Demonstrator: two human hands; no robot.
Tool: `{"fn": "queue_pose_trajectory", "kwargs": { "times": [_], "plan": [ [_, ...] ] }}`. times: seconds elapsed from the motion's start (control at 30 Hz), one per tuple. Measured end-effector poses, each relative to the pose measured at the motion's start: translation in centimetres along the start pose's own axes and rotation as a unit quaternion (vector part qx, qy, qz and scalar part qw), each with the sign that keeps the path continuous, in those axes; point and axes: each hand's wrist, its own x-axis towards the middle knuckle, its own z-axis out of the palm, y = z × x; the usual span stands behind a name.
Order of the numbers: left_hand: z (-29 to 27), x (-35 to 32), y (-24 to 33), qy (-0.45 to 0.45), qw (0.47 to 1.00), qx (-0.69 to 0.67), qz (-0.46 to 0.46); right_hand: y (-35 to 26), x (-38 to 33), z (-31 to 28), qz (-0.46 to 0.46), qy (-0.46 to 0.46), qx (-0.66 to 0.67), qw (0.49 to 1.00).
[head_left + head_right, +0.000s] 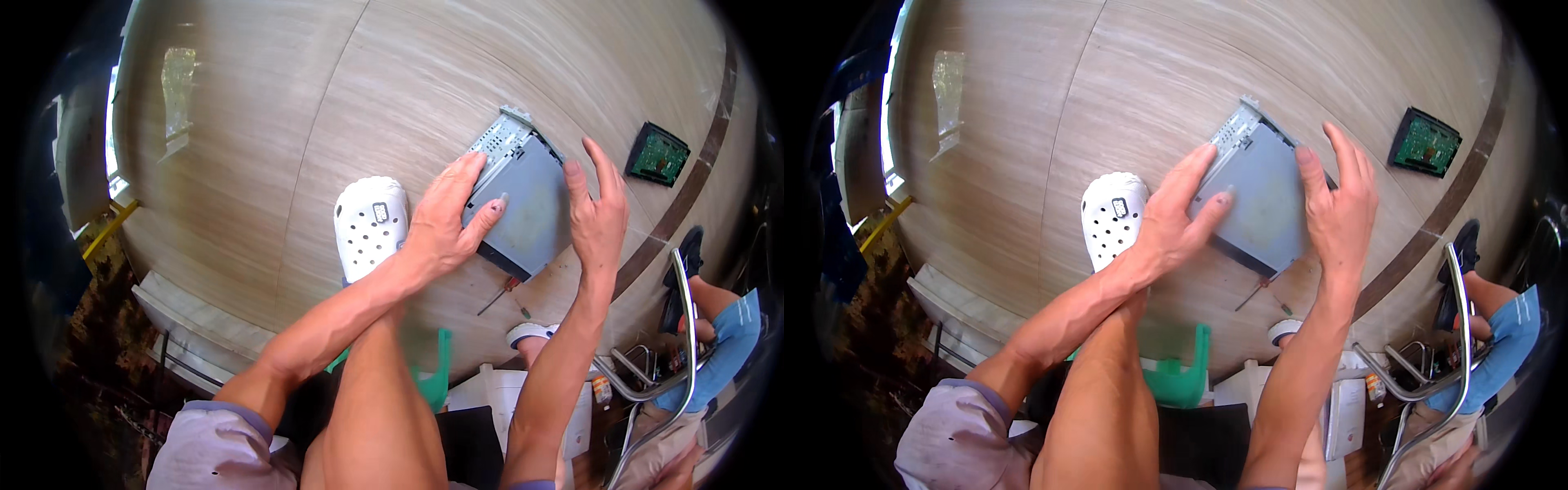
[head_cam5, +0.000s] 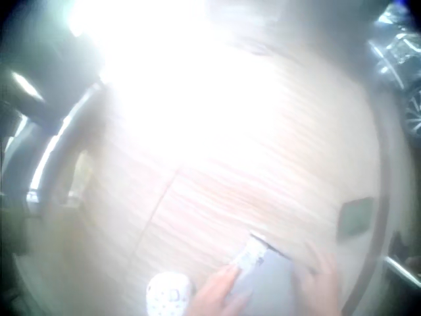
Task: The person disassembles an electronic casing by removing screws with a screwdriver and detaching metal brackets by hand, then fits a metal cover back onto the housing by hand.
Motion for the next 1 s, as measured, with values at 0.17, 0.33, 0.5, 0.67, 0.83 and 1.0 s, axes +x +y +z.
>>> {"fn": "queue_pose_trajectory", "kwargs": {
  "times": [0.17, 0.33, 0.5, 0.67, 0.83, 1.0],
  "plan": [
    [0.5, 0.4, 0.2, 0.003, 1.000, 0.008, 0.004, -1.6, 2.5, 1.4, 0.045, -0.154, 0.095, 0.983],
    [0.5, 0.4, 0.3, 0.003, 1.000, 0.011, -0.010, -1.7, 2.7, 1.4, 0.059, -0.194, 0.113, 0.973],
    [0.6, 0.6, 0.6, -0.007, 1.000, 0.011, -0.028, -1.5, 2.8, 1.1, 0.073, -0.210, 0.129, 0.966],
    [0.5, 0.8, 0.8, -0.019, 0.999, 0.030, -0.036, -1.0, 3.0, 1.1, 0.060, -0.210, 0.157, 0.963],
    [0.4, 1.0, 0.9, -0.017, 0.999, 0.032, -0.033, -0.4, 3.1, 1.3, 0.078, -0.222, 0.204, 0.950],
    [0.4, 1.4, 0.8, -0.011, 0.998, 0.043, -0.033, -0.5, 2.4, 1.9, 0.074, -0.170, 0.186, 0.965]
  ]
}}
